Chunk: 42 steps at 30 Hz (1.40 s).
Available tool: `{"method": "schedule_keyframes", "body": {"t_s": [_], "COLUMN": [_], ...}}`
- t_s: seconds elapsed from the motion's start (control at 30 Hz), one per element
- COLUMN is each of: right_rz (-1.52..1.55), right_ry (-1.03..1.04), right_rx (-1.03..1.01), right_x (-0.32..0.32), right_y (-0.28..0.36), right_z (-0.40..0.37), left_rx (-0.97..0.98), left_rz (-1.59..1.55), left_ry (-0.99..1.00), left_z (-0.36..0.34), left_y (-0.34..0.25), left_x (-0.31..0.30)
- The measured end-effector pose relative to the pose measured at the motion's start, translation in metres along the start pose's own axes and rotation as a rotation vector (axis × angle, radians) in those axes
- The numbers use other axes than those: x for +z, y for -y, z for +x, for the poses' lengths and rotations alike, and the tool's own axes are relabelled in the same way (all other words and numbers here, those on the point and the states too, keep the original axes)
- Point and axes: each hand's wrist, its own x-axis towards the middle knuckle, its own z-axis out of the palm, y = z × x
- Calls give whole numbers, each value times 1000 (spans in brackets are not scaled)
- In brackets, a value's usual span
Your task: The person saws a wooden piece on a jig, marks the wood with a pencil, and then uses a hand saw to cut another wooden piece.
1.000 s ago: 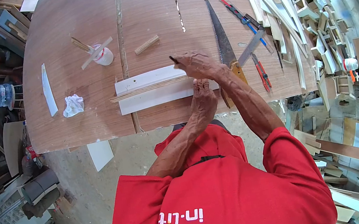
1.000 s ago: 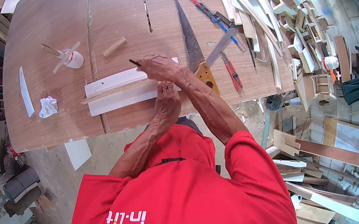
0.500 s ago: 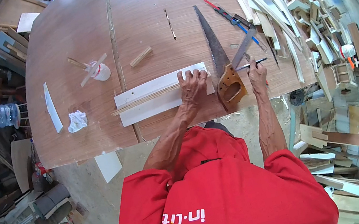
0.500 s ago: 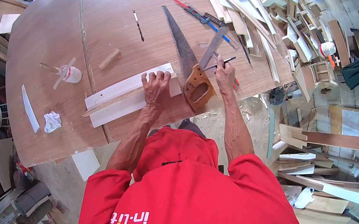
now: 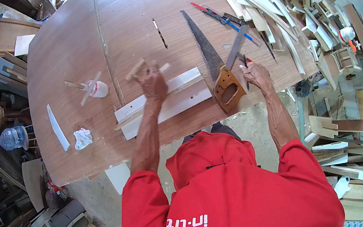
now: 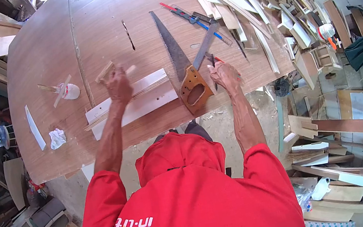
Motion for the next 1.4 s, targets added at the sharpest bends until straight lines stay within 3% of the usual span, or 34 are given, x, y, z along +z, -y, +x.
{"method": "schedule_keyframes", "body": {"t_s": [0.13,0.23,0.33,0.4,0.5,0.6,0.9,1.03,1.1,1.17,1.23,1.27,1.33,1.4], "right_rz": [4,46,96,233,261,109,17,94,452,515,933,933,1309,1401], "right_ry": [-22,-169,-174,-292,-291,-257,-149,-123,-54,-120,-67,-67,-75,-109], "right_rx": [-78,-65,-29,47,-62,-223,-22,-9,3,-6,75,77,76,38], "right_x": [4,1,-2,-3,-4,1,29,6,-10,-4,-1,-1,-3,-1], "right_y": [1,4,11,18,30,39,48,53,54,53,57,59,63,59], "right_z": [2,-4,-9,-20,-46,-78,-66,-70,-77,-78,-85,-90,-100,-114], "left_rx": [-34,-34,24,11,-98,-21,35,59,53,72,86,91,102,120], "left_rz": [73,55,54,-104,-226,-315,-277,-305,-341,-349,-351,-370,-387,-418], "left_ry": [42,132,-12,-162,-37,0,-128,-170,-224,-228,-229,-210,-193,-209], "left_z": [2,1,-4,-15,-47,-83,-95,-93,-93,-91,-92,-90,-89,-86], "left_y": [39,43,44,34,14,5,4,2,0,0,0,0,-1,-11], "left_x": [11,14,17,3,-19,-18,4,0,2,3,5,8,10,11]}}
